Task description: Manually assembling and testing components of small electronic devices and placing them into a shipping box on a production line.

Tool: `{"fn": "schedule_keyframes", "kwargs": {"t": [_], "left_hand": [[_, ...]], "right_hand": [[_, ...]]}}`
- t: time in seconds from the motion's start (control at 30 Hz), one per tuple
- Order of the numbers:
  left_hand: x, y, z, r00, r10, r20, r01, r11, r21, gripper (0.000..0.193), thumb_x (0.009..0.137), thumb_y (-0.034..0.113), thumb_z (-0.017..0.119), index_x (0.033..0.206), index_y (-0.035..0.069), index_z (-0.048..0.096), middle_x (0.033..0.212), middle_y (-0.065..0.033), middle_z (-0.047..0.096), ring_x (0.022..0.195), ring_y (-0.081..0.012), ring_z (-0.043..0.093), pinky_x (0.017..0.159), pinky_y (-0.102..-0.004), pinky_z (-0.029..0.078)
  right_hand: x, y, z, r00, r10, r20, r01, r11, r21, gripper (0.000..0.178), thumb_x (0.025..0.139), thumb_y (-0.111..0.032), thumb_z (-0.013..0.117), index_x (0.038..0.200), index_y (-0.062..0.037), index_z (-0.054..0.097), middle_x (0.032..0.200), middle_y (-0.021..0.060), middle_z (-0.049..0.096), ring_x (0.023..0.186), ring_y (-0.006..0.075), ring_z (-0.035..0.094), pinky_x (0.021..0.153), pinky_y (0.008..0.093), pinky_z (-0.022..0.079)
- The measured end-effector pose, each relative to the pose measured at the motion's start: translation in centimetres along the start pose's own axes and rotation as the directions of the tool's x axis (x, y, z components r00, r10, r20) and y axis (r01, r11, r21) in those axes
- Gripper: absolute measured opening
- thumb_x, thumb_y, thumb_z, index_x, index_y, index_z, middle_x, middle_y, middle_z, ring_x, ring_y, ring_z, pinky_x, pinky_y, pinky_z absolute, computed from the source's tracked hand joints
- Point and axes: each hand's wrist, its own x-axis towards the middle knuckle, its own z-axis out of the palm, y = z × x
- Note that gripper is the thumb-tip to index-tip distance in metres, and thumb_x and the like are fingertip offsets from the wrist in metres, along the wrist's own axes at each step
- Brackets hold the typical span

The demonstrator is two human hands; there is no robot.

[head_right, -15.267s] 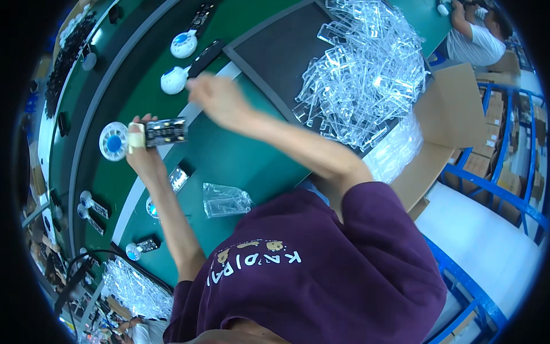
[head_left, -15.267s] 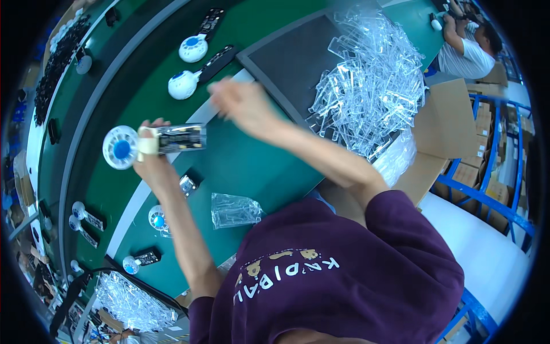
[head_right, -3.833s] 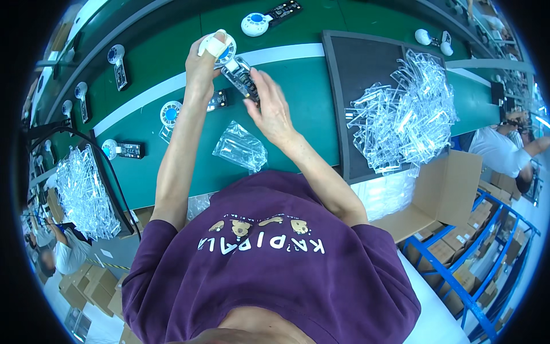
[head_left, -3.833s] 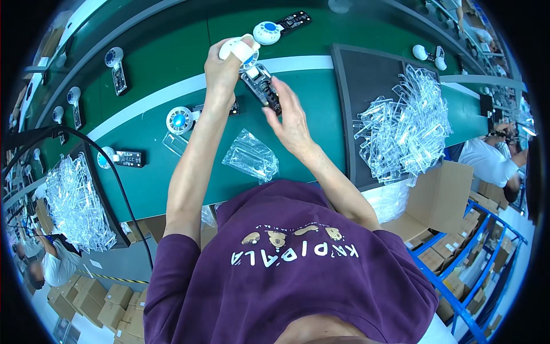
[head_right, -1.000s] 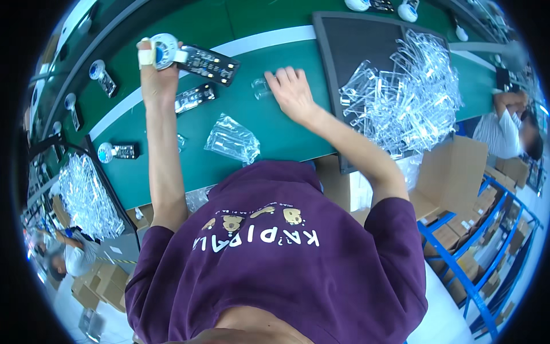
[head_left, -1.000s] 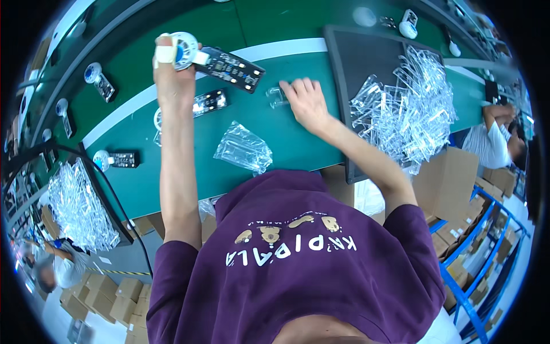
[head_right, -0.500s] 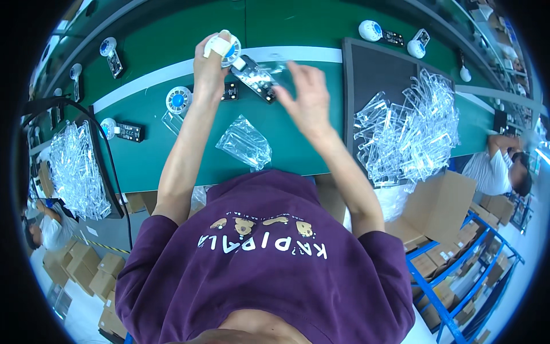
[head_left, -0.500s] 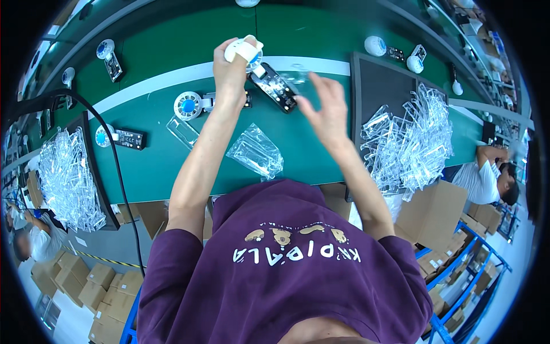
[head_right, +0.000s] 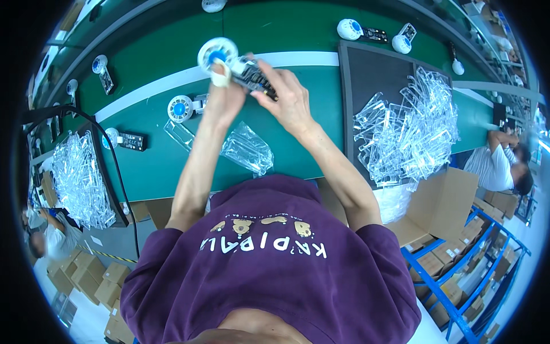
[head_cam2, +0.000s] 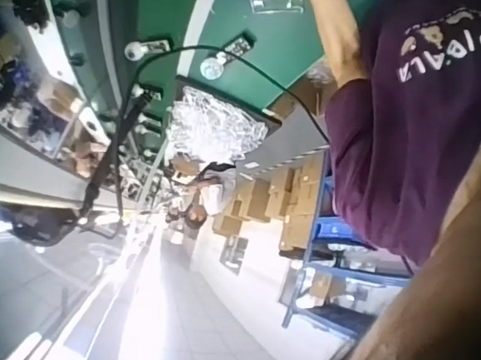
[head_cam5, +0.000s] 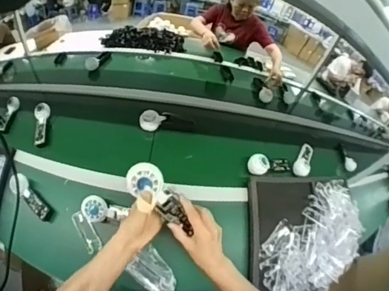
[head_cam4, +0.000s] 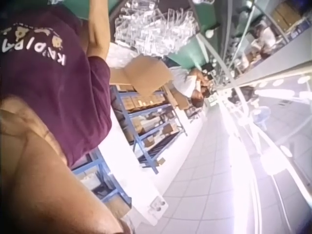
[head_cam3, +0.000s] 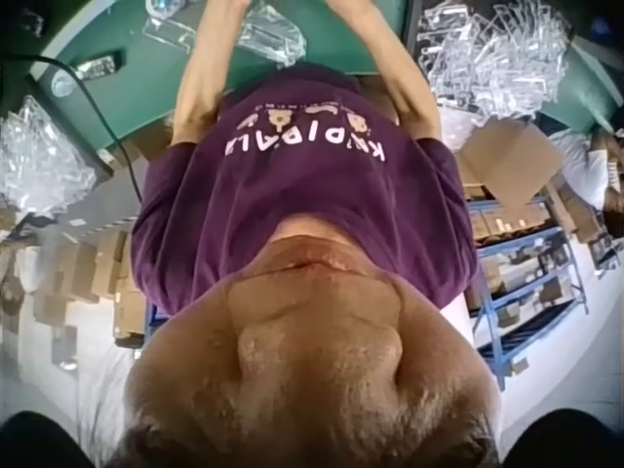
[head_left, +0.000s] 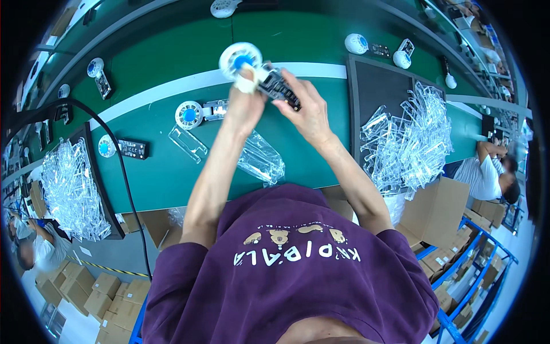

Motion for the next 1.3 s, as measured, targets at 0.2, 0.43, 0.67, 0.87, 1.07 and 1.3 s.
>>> {"fn": "schedule_keyframes", "kwargs": {"t": [0.2,0.43,0.67,0.87,1.07,1.3], "left_hand": [[-1.4,1.7,0.6,0.995,0.001,-0.104,0.040,0.921,0.387,0.039,0.087,0.027,0.058,0.115,0.001,0.050,0.104,-0.0111,0.058,0.094,-0.0194,0.058,0.084,-0.0310,0.047],[-2.3,1.5,2.2,0.918,0.387,0.082,-0.307,0.566,0.765,0.041,0.086,0.029,0.058,0.114,-0.002,0.051,0.106,-0.0123,0.058,0.092,-0.0171,0.058,0.079,-0.0284,0.047],[4.3,6.3,-0.2,0.934,0.304,-0.186,-0.137,0.788,0.600,0.031,0.079,0.020,0.067,0.100,-0.002,0.059,0.091,-0.0062,0.062,0.080,-0.0120,0.057,0.073,-0.0247,0.044],[13.2,20.4,-8.2,0.817,0.521,-0.247,0.102,0.291,0.951,0.060,0.071,0.042,0.071,0.113,0.003,0.055,0.092,-0.0078,0.058,0.078,-0.0162,0.056,0.070,-0.0327,0.045],[17.4,19.8,-6.8,0.831,0.480,-0.282,0.199,0.217,0.956,0.069,0.072,0.044,0.069,0.119,0.001,0.044,0.099,-0.0161,0.056,0.072,-0.0226,0.060,0.062,-0.0317,0.048],[21.7,16.9,-5.9,0.865,0.393,-0.312,0.303,0.086,0.949,0.080,0.073,0.045,0.067,0.126,-0.003,0.032,0.107,-0.0260,0.054,0.065,-0.0303,0.064,0.052,-0.0306,0.053]], "right_hand": [[0.9,-1.3,1.7,0.978,0.206,0.035,-0.208,0.968,0.141,0.039,0.087,-0.031,0.055,0.115,-0.0031,0.054,0.091,0.0117,0.057,0.077,0.0214,0.057,0.068,0.0324,0.046],[4.2,0.1,6.0,0.627,0.778,-0.022,-0.426,0.366,0.827,0.047,0.095,-0.037,0.035,0.086,0.0028,0.060,0.074,0.0057,0.055,0.065,0.0147,0.051,0.061,0.0290,0.040],[8.4,-0.9,4.6,0.872,0.473,0.123,-0.489,0.832,0.262,0.041,0.094,-0.035,0.038,0.088,-0.0002,0.060,0.079,0.0128,0.059,0.071,0.0229,0.056,0.067,0.0357,0.043],[-0.3,11.8,-10.0,0.944,0.207,-0.256,-0.325,0.702,-0.634,0.041,0.087,-0.027,0.053,0.120,-0.0030,0.049,0.121,0.0179,0.049,0.112,0.0347,0.044,0.096,0.0418,0.034],[-6.6,14.5,-15.2,0.906,0.418,0.073,-0.285,0.728,-0.624,0.034,0.087,-0.026,0.054,0.110,-0.0018,0.052,0.111,0.0174,0.051,0.107,0.0347,0.047,0.089,0.0404,0.039],[-6.8,17.3,-15.7,0.862,0.491,0.128,-0.322,0.723,-0.611,0.023,0.087,-0.024,0.054,0.087,-0.0004,0.053,0.092,0.0183,0.054,0.083,0.0369,0.054,0.070,0.0421,0.044]]}}
